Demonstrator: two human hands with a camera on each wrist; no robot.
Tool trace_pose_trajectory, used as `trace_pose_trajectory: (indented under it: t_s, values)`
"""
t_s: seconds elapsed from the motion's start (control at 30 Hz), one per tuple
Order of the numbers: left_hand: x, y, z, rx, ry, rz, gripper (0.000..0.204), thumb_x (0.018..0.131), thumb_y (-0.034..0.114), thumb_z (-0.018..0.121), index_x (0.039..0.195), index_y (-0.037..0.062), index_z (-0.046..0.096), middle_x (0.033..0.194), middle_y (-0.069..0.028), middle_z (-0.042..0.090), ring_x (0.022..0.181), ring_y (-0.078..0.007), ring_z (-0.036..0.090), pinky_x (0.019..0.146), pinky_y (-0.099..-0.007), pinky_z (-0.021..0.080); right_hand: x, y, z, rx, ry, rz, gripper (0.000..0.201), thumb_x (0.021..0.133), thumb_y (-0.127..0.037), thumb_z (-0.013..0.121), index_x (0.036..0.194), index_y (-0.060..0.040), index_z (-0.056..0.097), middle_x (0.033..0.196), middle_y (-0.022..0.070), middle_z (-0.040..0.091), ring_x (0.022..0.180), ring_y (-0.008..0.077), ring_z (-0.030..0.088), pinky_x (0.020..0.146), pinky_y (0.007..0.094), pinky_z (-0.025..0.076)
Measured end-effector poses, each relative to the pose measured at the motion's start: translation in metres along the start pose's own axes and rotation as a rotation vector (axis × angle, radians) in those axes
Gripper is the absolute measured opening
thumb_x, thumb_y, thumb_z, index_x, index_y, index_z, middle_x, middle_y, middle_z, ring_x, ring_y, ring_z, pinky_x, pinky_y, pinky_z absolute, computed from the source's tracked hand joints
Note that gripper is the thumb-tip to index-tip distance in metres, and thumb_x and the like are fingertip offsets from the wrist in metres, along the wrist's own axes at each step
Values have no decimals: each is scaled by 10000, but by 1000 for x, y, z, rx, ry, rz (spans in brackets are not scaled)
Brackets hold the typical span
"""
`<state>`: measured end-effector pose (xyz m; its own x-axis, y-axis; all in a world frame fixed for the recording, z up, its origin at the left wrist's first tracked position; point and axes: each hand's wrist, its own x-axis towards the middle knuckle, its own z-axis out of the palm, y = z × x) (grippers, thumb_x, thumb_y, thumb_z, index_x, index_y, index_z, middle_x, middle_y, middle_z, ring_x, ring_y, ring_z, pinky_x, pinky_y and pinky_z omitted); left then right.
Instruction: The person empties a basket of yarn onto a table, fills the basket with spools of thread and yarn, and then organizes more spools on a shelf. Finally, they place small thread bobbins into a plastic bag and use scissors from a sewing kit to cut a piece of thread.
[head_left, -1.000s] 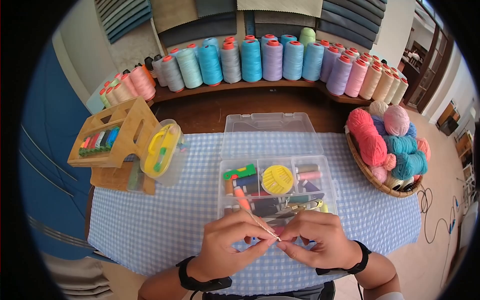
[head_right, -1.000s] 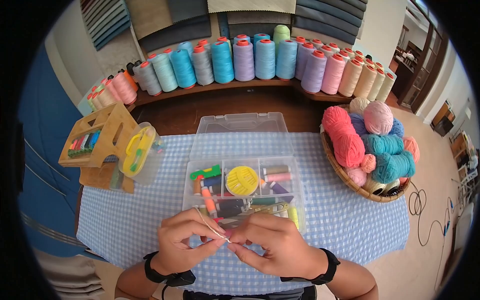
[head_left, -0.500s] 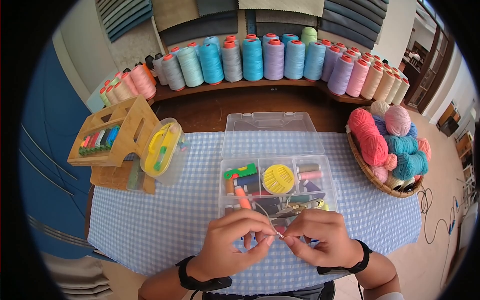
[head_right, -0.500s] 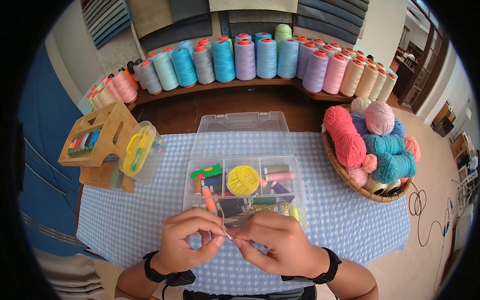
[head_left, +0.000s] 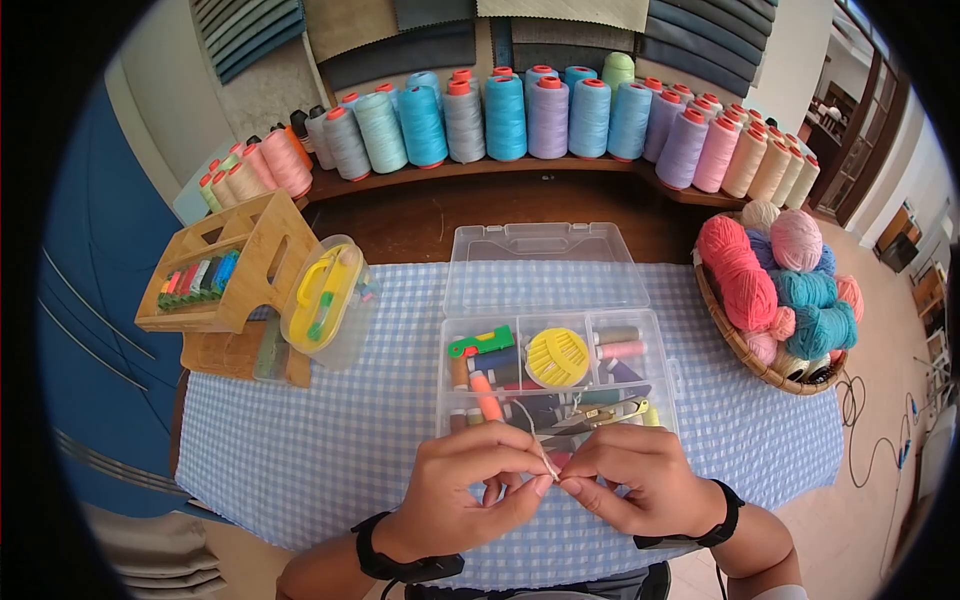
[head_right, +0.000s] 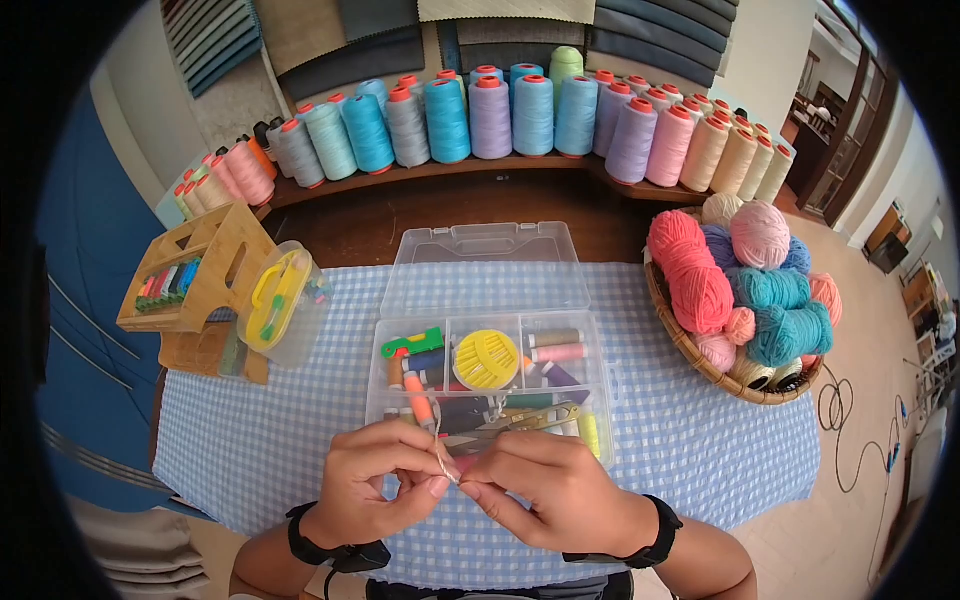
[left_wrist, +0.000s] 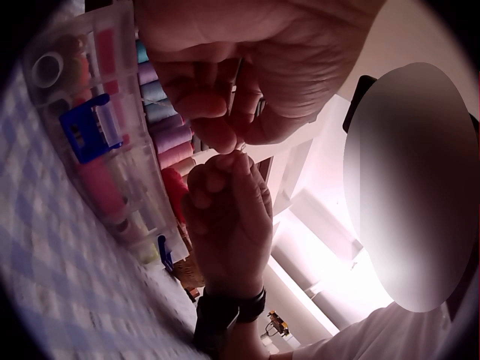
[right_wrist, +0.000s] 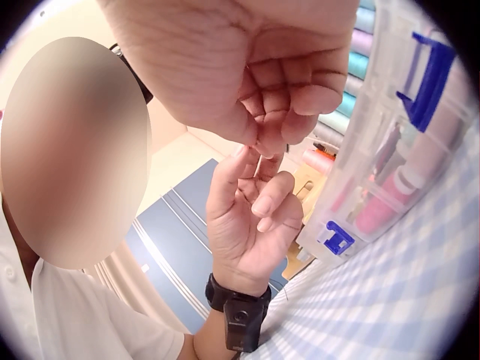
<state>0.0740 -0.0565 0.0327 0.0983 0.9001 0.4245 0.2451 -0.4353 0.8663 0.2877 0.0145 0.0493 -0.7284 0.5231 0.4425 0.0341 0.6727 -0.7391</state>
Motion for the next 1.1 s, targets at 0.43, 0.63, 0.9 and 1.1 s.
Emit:
trace_pose_trajectory:
  t_s: [0.43, 0.63, 0.9, 1.1]
  values:
    - [0, 0, 0, 5, -14, 42, 143, 792, -13, 775, 920, 25, 723, 957, -35, 698, 612, -33, 594, 475, -178, 440, 0, 1, 3, 13, -14, -6, 79, 858, -42, 739, 914, -22, 687, 784, 102, 629, 653, 274, 623, 590, 359, 510]
    - [1, 3, -1, 8, -22, 19, 162, 782, -7, 785, 927, 27, 722, 961, -40, 700, 588, -37, 597, 466, -178, 440, 0, 0, 3, 12, -8, 8, 77, 859, -43, 740, 915, -19, 693, 775, 102, 626, 643, 270, 622, 578, 359, 507]
    - [0, 2, 1, 34, -3, 24, 160, 775, -8, 792, 914, 35, 725, 938, -34, 693, 582, -38, 595, 460, -184, 437, -1, 1, 3, 5, -10, 2, 90, 853, -48, 748, 918, -17, 694, 776, 102, 627, 641, 266, 624, 577, 352, 508]
    - [1, 3, 2, 84, 13, 55, 142, 758, 0, 802, 871, 48, 731, 907, -19, 700, 588, -46, 606, 456, -191, 443, 2, -1, 4, -15, 11, -10, 159, 804, -83, 800, 893, -19, 685, 776, 93, 630, 653, 262, 640, 587, 341, 523]
